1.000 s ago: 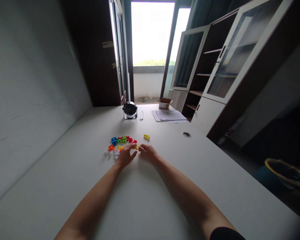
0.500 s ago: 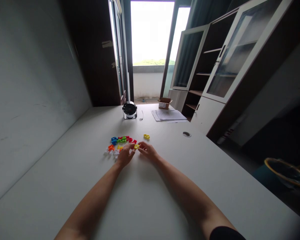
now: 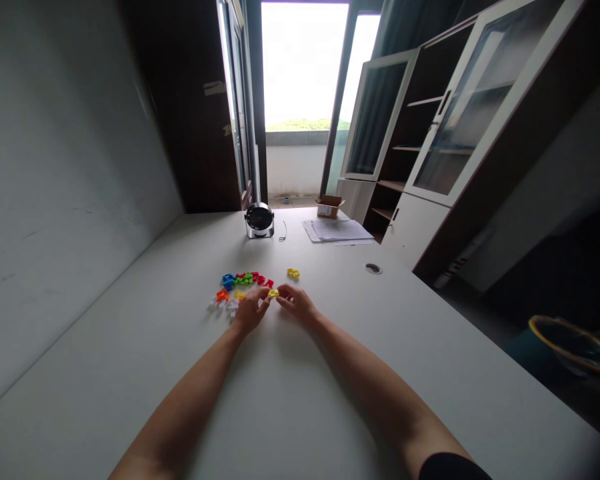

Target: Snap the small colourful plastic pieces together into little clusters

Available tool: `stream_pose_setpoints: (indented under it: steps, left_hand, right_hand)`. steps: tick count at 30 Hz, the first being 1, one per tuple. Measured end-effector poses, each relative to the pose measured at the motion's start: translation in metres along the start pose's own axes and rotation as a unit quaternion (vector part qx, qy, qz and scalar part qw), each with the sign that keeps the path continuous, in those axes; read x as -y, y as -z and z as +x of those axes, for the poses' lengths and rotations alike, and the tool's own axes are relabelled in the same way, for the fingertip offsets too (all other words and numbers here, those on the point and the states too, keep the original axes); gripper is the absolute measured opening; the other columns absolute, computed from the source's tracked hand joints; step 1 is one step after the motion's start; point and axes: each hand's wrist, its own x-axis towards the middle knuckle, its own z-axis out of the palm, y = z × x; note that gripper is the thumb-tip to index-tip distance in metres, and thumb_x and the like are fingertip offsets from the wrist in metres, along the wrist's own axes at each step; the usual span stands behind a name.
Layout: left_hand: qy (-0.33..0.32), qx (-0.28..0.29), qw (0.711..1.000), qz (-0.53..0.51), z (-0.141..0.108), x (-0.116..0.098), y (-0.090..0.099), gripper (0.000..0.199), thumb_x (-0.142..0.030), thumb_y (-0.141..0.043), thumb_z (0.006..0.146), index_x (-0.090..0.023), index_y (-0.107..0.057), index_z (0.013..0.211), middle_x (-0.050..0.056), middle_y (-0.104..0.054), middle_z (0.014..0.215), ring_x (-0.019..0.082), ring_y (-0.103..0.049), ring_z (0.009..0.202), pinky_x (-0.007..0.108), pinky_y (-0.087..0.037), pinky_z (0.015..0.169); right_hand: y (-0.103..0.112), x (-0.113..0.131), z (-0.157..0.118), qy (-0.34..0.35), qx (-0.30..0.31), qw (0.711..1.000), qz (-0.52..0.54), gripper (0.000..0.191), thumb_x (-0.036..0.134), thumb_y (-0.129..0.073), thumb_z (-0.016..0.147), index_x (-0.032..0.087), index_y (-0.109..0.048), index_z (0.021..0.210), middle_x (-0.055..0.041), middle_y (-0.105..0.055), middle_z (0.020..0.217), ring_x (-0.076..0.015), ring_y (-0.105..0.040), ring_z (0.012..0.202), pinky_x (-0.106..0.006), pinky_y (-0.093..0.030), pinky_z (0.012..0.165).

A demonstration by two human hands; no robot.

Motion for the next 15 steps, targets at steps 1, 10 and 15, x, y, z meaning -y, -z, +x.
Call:
stream_pose_setpoints:
  steps: [1, 10, 15]
  left_hand:
    - [-0.001, 0.000, 1.000, 0.001, 0.0000, 0.0002, 0.0000, 0.025, -0.027, -0.053, 0.093, -0.022, -0.063, 0.115, 0.007, -0.071, 0.105, 0.020, -0.066, 0.091, 0.034, -0.054, 0.083]
    - [-0.005, 0.002, 1.000, 0.007, 0.0005, -0.0007, 0.0005, 0.028, -0.028, -0.051, 0.095, -0.023, -0.062, 0.120, 0.006, -0.071, 0.109, 0.020, -0.067, 0.096, 0.036, -0.053, 0.088]
    - [0.018, -0.016, 1.000, 0.009, 0.0004, -0.0006, 0.0006, 0.031, -0.022, -0.051, 0.093, -0.026, -0.062, 0.122, 0.004, -0.073, 0.105, 0.020, -0.067, 0.094, 0.034, -0.053, 0.087]
  right_hand:
    - [0.0003, 0.0003, -0.0001, 0.002, 0.000, 1.000, 0.009, 0.024, 0.037, -0.060, 0.086, 0.021, -0.063, 0.103, -0.0010, -0.067, 0.081, -0.0130, -0.058, 0.067, -0.025, -0.047, 0.066]
    - [-0.0012, -0.0014, 0.0002, -0.003, -0.004, 1.000, -0.004, 0.018, 0.034, -0.059, 0.085, 0.021, -0.062, 0.096, 0.0004, -0.065, 0.079, -0.0128, -0.057, 0.067, -0.025, -0.046, 0.065]
    - [0.0023, 0.0009, 0.0026, -0.039, -0.060, 0.990, -0.124, 0.015, 0.031, -0.062, 0.084, 0.021, -0.062, 0.095, -0.0005, -0.067, 0.084, -0.0153, -0.059, 0.075, -0.027, -0.044, 0.072]
